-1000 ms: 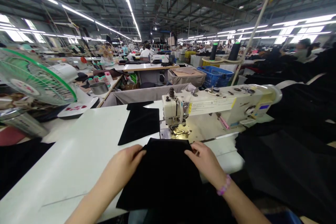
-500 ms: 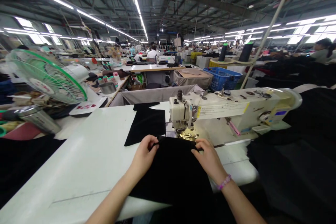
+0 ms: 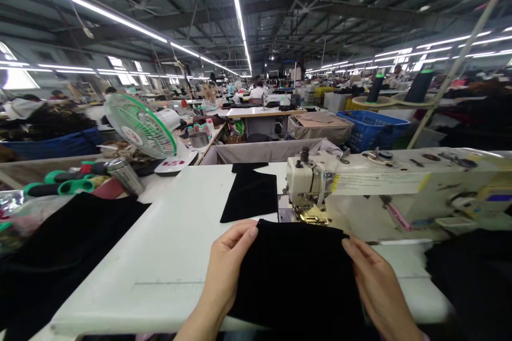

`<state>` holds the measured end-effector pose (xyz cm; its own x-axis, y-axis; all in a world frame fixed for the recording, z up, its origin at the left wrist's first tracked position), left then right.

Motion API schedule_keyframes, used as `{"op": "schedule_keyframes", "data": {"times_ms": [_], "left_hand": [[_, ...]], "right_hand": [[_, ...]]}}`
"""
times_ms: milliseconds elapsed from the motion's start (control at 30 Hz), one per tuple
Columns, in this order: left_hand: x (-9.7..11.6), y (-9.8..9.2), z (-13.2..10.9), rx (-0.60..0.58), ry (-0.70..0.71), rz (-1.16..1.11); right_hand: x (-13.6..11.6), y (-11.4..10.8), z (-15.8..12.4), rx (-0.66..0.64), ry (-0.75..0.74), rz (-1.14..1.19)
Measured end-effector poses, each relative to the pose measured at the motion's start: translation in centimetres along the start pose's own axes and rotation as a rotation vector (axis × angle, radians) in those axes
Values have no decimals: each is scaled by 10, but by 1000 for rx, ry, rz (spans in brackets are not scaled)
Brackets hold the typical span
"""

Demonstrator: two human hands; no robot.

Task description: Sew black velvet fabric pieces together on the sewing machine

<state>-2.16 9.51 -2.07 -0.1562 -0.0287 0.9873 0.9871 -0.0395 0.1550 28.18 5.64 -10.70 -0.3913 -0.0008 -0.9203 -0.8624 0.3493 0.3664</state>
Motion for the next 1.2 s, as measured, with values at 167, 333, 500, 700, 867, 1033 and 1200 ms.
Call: {"op": "schedule_keyframes", "data": {"times_ms": [167, 333, 500, 700, 867, 1033, 1200], "left_hand": [[0, -7, -5, 108, 2, -40], [4, -5, -6, 123, 28, -69], [9, -5, -5, 136, 68, -65], [12, -10, -3, 181, 101, -31], [11, -18, -2, 267, 25, -64], [-1, -33, 5, 301, 37, -109], [-8, -41, 6, 235, 101, -26]], "right_hand": [[-14, -5, -11, 58, 6, -19], [-28, -7, -17, 93, -31, -16], [-36, -7, -20, 124, -35, -3], [-35, -6, -17, 75, -55, -12], [-53, 6, -20, -1, -176, -128], [-62, 19, -15, -44, -188, -55], [-59, 22, -12, -36, -180, -46]]}}
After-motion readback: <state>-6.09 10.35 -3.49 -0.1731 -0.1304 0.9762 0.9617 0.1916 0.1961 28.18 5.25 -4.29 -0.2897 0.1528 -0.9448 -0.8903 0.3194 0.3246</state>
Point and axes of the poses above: each hand's wrist, its own z-axis towards the middle knuckle, its own y-axis out of the palm, x = y × z, the point moved 9 cm from there along z, towards the middle knuckle, and after that the axes turned 9 degrees about -x, right-handed, at the moved point
